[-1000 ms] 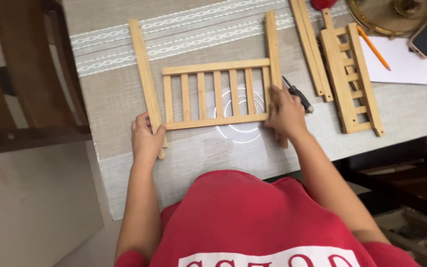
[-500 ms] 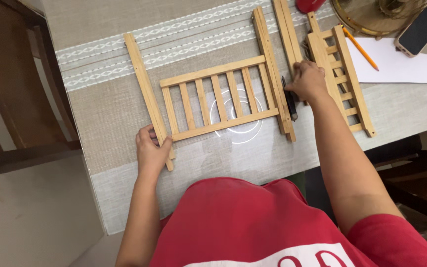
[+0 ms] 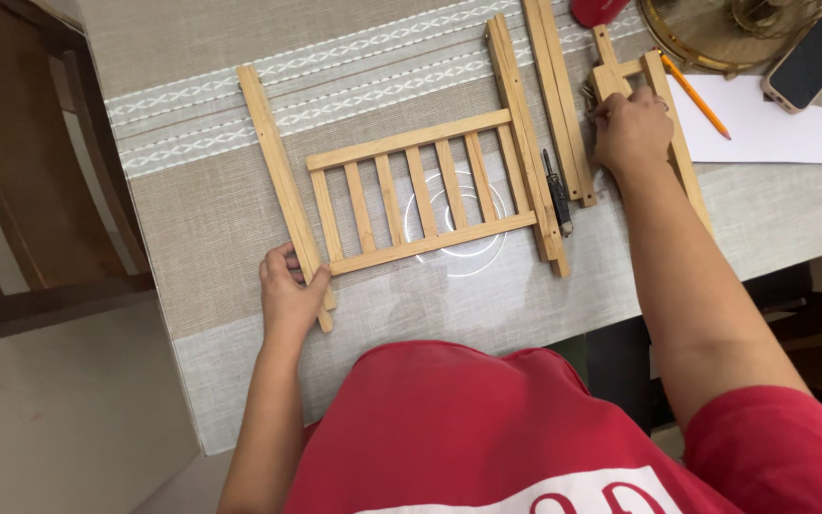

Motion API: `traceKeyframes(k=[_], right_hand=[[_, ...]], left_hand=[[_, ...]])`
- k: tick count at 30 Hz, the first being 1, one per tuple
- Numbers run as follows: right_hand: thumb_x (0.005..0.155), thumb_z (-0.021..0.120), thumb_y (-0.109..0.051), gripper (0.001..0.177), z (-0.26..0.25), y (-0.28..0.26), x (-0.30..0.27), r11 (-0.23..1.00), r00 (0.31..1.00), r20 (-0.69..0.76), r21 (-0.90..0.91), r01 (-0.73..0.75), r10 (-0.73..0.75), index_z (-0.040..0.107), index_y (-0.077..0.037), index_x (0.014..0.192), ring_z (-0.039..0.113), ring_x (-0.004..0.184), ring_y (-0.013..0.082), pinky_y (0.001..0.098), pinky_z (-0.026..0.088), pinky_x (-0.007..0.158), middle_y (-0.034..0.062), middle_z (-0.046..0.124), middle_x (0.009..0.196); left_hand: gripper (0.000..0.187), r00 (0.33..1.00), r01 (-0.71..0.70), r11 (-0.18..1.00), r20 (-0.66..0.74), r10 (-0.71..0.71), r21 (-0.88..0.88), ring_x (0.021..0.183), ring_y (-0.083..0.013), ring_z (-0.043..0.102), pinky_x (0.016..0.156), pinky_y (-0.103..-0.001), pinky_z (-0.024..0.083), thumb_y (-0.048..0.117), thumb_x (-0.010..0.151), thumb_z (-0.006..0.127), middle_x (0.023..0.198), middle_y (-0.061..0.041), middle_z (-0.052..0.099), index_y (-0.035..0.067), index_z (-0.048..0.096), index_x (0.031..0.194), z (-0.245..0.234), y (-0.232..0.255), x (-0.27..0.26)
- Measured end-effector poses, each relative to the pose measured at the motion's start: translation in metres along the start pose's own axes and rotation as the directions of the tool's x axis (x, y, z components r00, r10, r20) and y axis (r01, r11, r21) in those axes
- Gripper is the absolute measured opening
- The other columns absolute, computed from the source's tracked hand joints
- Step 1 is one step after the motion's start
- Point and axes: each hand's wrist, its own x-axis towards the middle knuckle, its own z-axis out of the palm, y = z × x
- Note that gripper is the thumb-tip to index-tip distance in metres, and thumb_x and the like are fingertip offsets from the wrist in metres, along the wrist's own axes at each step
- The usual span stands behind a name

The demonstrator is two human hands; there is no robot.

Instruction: The person assembles a small wooden rack by aligning side frames with a slatted base and securing them with a screwdriver. They repeatedly attach and detach components to test fit, then fasten screws to complete the assembly.

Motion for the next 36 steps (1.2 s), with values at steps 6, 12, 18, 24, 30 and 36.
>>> traceKeyframes(k=[6,12,18,24,30,36], right_hand=[[0.092,0.074,-0.034,0.027,0.031,0.003,0.024,0.986,0.997,0.074,-0.166,-0.018,0.03,0.077,-0.016,0.111,0.056,0.115,0.0392,0.0524,0.051,0.086,0.017,0.062,0.121],[0.101,0.066,-0.035,0.031,0.011,-0.006,0.035,0.985,0.999,-0.013,-0.17,0.043,-0.046,0.075,-0.006,0.109,0.064,0.101,0.0427,0.0547,0.052,0.081,0.0242,0.068,0.11],[0.108,0.069,-0.021,0.022,-0.06,-0.09,-0.029,0.825,0.979,0.063,0.551,0.128,-0.194,0.056,-0.005,0.115,0.074,0.088,0.0286,0.0395,0.059,0.079,0.0151,0.073,0.103],[0.098,0.067,-0.014,0.016,-0.038,-0.217,-0.142,0.579,0.802,0.047,0.717,0.388,-0.595,0.06,-0.004,0.107,0.069,0.1,0.034,0.0431,0.055,0.084,0.0163,0.072,0.109],[0.095,0.067,-0.009,0.015,-0.01,-0.26,-0.177,0.573,0.783,-0.195,0.581,0.578,-0.591,0.059,-0.001,0.104,0.061,0.093,0.0421,0.0523,0.051,0.082,0.0191,0.07,0.099],[0.1,0.068,-0.009,0.015,0.002,-0.262,-0.188,0.616,0.831,-0.17,0.597,0.514,-0.529,0.058,-0.001,0.106,0.065,0.083,0.0395,0.0512,0.05,0.077,0.0182,0.069,0.091]], left_hand=[[0.06,1.0,0.011,1.0,0.01,-0.011,0.004,0.087,-0.0226,0.068,0.078,-0.036,0.061,0.018,0.082,0.084,0.12,-0.016,0.055,0.0,0.054,0.13,-0.001,0.001,0.0],[0.064,0.999,-0.049,0.996,-0.013,0.048,-0.07,0.087,-0.0224,0.068,0.076,-0.035,0.062,0.016,0.078,0.088,0.12,-0.017,0.058,0.002,0.056,0.131,0.006,-0.03,0.007],[0.06,0.993,-0.115,0.964,0.005,0.12,-0.241,0.088,-0.0201,0.071,0.082,-0.033,0.062,0.01,0.086,0.082,0.123,-0.015,0.06,0.007,0.058,0.141,0.018,-0.068,0.01],[0.063,0.994,-0.111,0.96,-0.045,0.103,-0.256,0.097,-0.0226,0.07,0.088,-0.035,0.06,0.012,0.083,0.086,0.123,-0.017,0.06,0.007,0.059,0.14,0.035,-0.055,0.0],[0.064,0.999,-0.034,0.951,-0.014,0.032,-0.308,0.1,-0.025,0.072,0.088,-0.035,0.061,0.01,0.076,0.084,0.129,-0.019,0.055,0.007,0.059,0.135,0.046,-0.041,-0.013],[0.058,0.997,0.064,0.887,0.062,-0.04,-0.458,0.097,-0.0217,0.075,0.085,-0.034,0.063,0.009,0.076,0.08,0.118,-0.015,0.074,0.002,0.061,0.13,0.05,-0.04,-0.02]])
